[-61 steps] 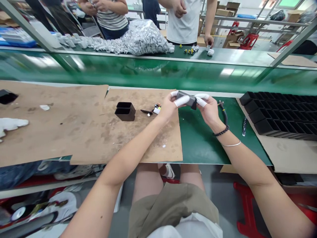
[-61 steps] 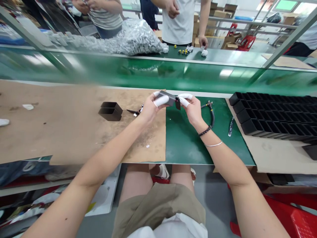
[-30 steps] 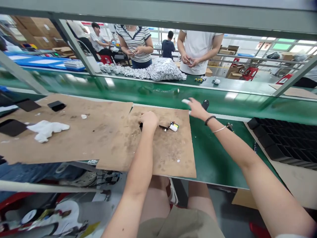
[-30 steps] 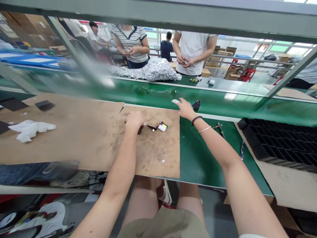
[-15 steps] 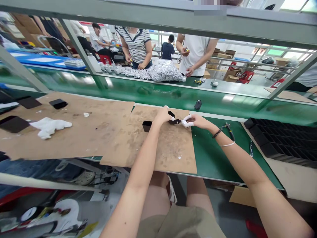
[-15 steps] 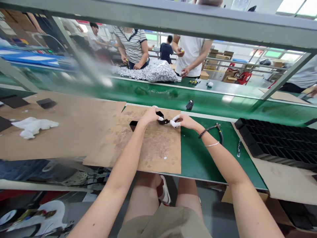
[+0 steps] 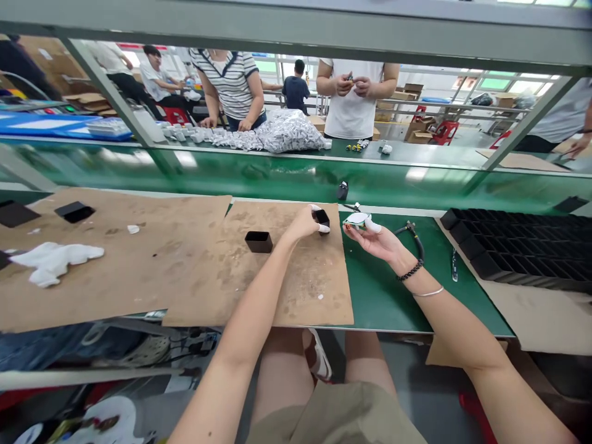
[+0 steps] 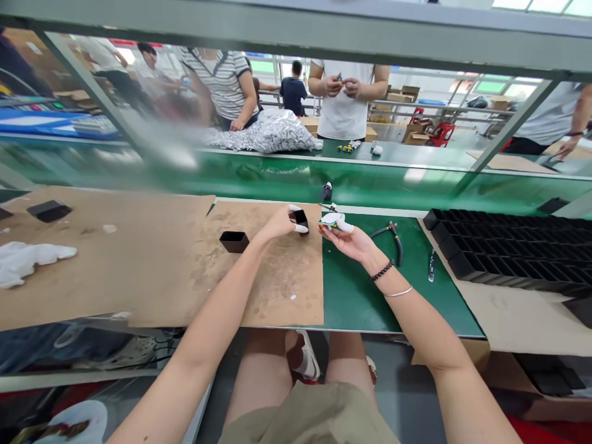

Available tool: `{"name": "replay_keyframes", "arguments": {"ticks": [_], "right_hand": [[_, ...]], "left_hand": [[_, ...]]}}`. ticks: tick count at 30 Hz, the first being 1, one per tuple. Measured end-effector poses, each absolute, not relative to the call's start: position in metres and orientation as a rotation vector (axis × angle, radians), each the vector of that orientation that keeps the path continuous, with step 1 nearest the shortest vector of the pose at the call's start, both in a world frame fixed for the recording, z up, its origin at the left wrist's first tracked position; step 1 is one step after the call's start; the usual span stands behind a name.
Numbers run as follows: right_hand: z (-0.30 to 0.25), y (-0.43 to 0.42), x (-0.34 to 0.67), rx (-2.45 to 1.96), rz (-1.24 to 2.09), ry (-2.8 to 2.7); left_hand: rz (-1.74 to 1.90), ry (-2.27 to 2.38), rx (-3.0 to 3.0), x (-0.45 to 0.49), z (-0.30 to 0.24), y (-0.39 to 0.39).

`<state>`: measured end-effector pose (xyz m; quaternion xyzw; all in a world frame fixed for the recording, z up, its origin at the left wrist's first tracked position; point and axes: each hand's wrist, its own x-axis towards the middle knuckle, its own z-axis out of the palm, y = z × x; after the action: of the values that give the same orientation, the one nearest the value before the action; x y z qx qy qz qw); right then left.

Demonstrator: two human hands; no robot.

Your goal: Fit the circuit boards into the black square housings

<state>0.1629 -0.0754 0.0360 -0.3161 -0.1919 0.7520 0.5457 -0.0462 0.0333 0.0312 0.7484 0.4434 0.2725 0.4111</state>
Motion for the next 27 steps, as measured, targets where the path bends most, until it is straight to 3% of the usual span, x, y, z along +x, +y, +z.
{"name": "replay_keyframes", "arguments": {"ticks": [9,18,23,27], "right_hand": [[0.047,-0.083,0.172,-0.826,1.366,-0.891],[0.057,-0.090,0.159,-0.912,0.854,-1.113],[0.059,-0.090,0.162,-0.962,0.932,-1.049],[0.054,-0.083,0.173,-1.105,1.097,-0.924]], "left_hand": [[1.000,0.734,1.787,-0.015,0.038,-0.005],[1.144,0.700,1.981,-0.010,0.042,-0.022],[1.120,0.724,2.030,-0.012,0.046,-0.024],[0.997,1.059,2.194,-0.016,0.045,-0.017]]}}
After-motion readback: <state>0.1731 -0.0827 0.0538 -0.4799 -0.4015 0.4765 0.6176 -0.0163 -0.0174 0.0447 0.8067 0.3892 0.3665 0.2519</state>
